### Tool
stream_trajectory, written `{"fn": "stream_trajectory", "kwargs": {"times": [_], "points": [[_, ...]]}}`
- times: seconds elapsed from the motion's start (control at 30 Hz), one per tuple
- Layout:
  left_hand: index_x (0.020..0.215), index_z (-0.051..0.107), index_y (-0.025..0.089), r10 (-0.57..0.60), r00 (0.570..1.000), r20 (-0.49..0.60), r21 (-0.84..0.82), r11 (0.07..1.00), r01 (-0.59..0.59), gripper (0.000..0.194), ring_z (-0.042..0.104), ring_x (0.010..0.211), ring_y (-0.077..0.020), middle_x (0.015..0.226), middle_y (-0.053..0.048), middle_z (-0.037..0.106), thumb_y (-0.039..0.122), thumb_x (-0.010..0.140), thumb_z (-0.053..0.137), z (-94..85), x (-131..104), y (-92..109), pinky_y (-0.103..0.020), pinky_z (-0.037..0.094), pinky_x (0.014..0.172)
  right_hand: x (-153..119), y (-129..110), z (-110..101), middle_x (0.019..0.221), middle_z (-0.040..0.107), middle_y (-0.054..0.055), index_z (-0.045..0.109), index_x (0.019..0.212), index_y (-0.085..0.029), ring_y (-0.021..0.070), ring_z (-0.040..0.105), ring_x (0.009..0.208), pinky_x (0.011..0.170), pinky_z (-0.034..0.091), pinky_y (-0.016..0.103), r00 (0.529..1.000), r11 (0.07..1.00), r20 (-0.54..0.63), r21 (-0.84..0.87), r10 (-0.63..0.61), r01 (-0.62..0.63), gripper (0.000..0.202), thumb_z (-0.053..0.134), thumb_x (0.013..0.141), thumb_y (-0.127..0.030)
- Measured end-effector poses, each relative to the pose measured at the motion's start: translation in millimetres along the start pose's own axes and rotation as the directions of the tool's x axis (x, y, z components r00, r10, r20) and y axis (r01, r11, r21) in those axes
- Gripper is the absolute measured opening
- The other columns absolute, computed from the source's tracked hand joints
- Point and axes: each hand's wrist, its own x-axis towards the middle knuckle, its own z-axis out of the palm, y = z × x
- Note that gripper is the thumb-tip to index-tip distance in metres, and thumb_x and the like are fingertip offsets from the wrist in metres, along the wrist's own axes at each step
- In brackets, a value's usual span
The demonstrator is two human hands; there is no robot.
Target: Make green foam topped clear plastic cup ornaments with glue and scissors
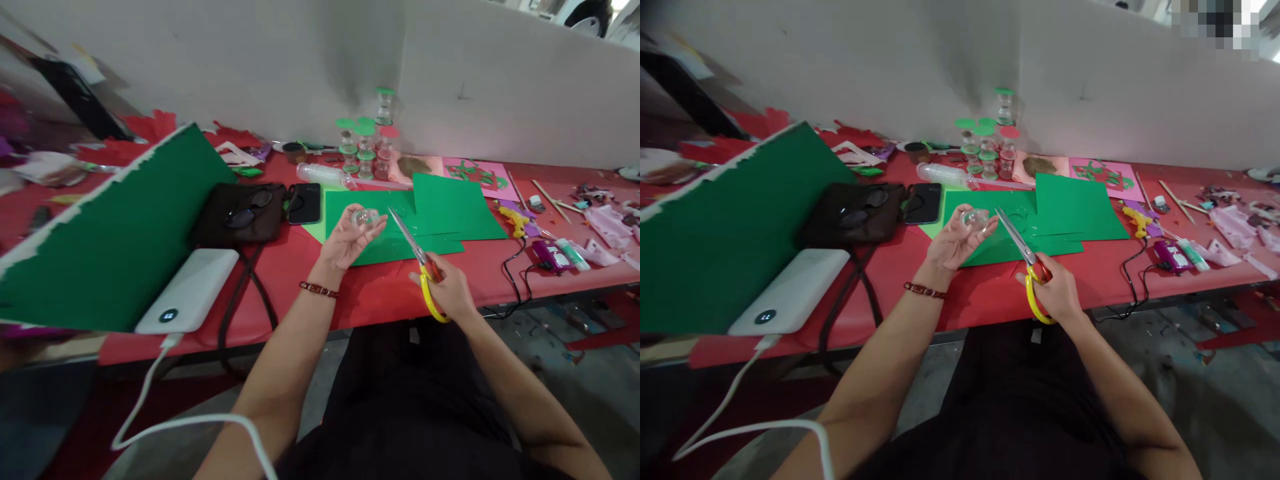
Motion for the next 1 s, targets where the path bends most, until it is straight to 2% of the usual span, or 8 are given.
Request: {"fn": "stream_trajectory", "kwargs": {"times": [0.13, 0.27, 0.43, 0.5, 0.6, 0.77, 0.9, 1.0], "points": [[0.101, 0.055, 0.024, 0.020, 0.997, 0.074, 0.080, 0.996, -0.026, 0.055, 0.074, 0.117, -0.0243, 0.106, 0.000, 0.070, -0.006, 0.063, 0.081, -0.7, -1, -6, -0.038, 0.060, 0.102, -7, 2, 5, 0.087, 0.069, 0.004, 0.075, 0.117, -0.023, 0.0190, 0.058, 0.072, 0.064, 0.046, 0.029, 0.996, 1.000, -0.087, 0.009, 0.011, -0.010, 0.057, 0.077, 0.078, -0.063], [0.104, 0.064, 0.018, 0.045, 0.996, 0.073, 0.195, 0.979, -0.059, 0.049, 0.076, 0.109, -0.0239, 0.109, -0.004, 0.070, 0.000, 0.063, 0.085, -1.5, 1, -12, -0.035, 0.062, 0.097, -11, 3, 7, 0.077, 0.063, 0.000, 0.074, 0.112, -0.021, 0.0161, 0.052, 0.064, 0.062, 0.046, 0.029, 0.995, 0.995, -0.070, 0.074, 0.068, -0.063, 0.055, 0.077, 0.077, -0.063], [0.103, 0.063, 0.021, 0.102, 0.995, 0.013, 0.265, 0.959, -0.102, 0.048, 0.077, 0.093, -0.0191, 0.136, -0.007, 0.065, 0.005, 0.064, 0.087, -5.5, 5, -17, -0.030, 0.065, 0.075, -16, 6, 6, 0.073, 0.061, -0.001, 0.075, 0.112, -0.023, 0.0169, 0.053, 0.063, 0.062, 0.046, 0.029, 0.994, 0.995, -0.054, 0.044, 0.090, -0.088, 0.053, 0.077, 0.076, -0.062], [0.102, 0.060, 0.022, 0.090, 0.996, 0.003, 0.267, 0.960, -0.088, 0.049, 0.076, 0.088, -0.0173, 0.131, -0.005, 0.066, 0.005, 0.064, 0.087, -6.3, 6, -18, -0.026, 0.064, 0.069, -18, 10, 5, 0.075, 0.064, 0.000, 0.075, 0.116, -0.023, 0.0183, 0.056, 0.066, 0.062, 0.047, 0.030, 0.993, 0.994, -0.054, 0.008, 0.108, -0.107, 0.056, 0.078, 0.074, -0.061], [0.103, 0.059, 0.022, 0.057, 0.998, 0.018, 0.224, 0.973, -0.060, 0.048, 0.077, 0.086, -0.0173, 0.113, -0.002, 0.071, 0.009, 0.066, 0.087, -6.0, 8, -18, -0.023, 0.062, 0.070, -20, 16, 3, 0.082, 0.069, 0.003, 0.075, 0.119, -0.021, 0.0198, 0.060, 0.069, 0.065, 0.049, 0.032, 0.989, 0.990, -0.061, -0.016, 0.136, -0.137, 0.060, 0.078, 0.074, -0.061], [0.097, 0.059, 0.020, -0.024, 1.000, 0.007, 0.180, 0.983, 0.023, 0.027, 0.077, 0.079, -0.0171, 0.098, -0.005, 0.076, 0.032, 0.082, 0.077, -6.2, 10, -17, -0.024, 0.061, 0.069, -22, 24, 4, 0.089, 0.075, 0.006, 0.075, 0.122, -0.020, 0.0212, 0.064, 0.072, 0.070, 0.052, 0.034, 0.985, 0.987, -0.071, 0.007, 0.158, -0.158, 0.064, 0.077, 0.074, -0.062], [0.098, 0.058, 0.021, -0.032, 0.999, -0.041, 0.216, 0.975, 0.040, 0.024, 0.076, 0.076, -0.0164, 0.094, -0.004, 0.076, 0.031, 0.083, 0.073, -7.7, 11, -19, -0.025, 0.060, 0.068, -24, 26, 11, 0.091, 0.076, 0.006, 0.075, 0.119, -0.019, 0.0221, 0.066, 0.075, 0.071, 0.054, 0.034, 0.983, 0.985, -0.057, 0.035, 0.173, -0.172, 0.065, 0.077, 0.072, -0.063], [0.098, 0.060, 0.021, -0.027, 0.999, -0.032, 0.197, 0.980, 0.033, 0.022, 0.076, 0.080, -0.0174, 0.093, -0.003, 0.074, 0.028, 0.080, 0.072, -9.7, 11, -19, -0.028, 0.061, 0.073, -26, 28, 15, 0.091, 0.076, 0.006, 0.075, 0.119, -0.019, 0.0214, 0.066, 0.075, 0.071, 0.054, 0.034, 0.986, 0.986, -0.049, 0.042, 0.162, -0.160, 0.062, 0.077, 0.074, -0.062]]}}
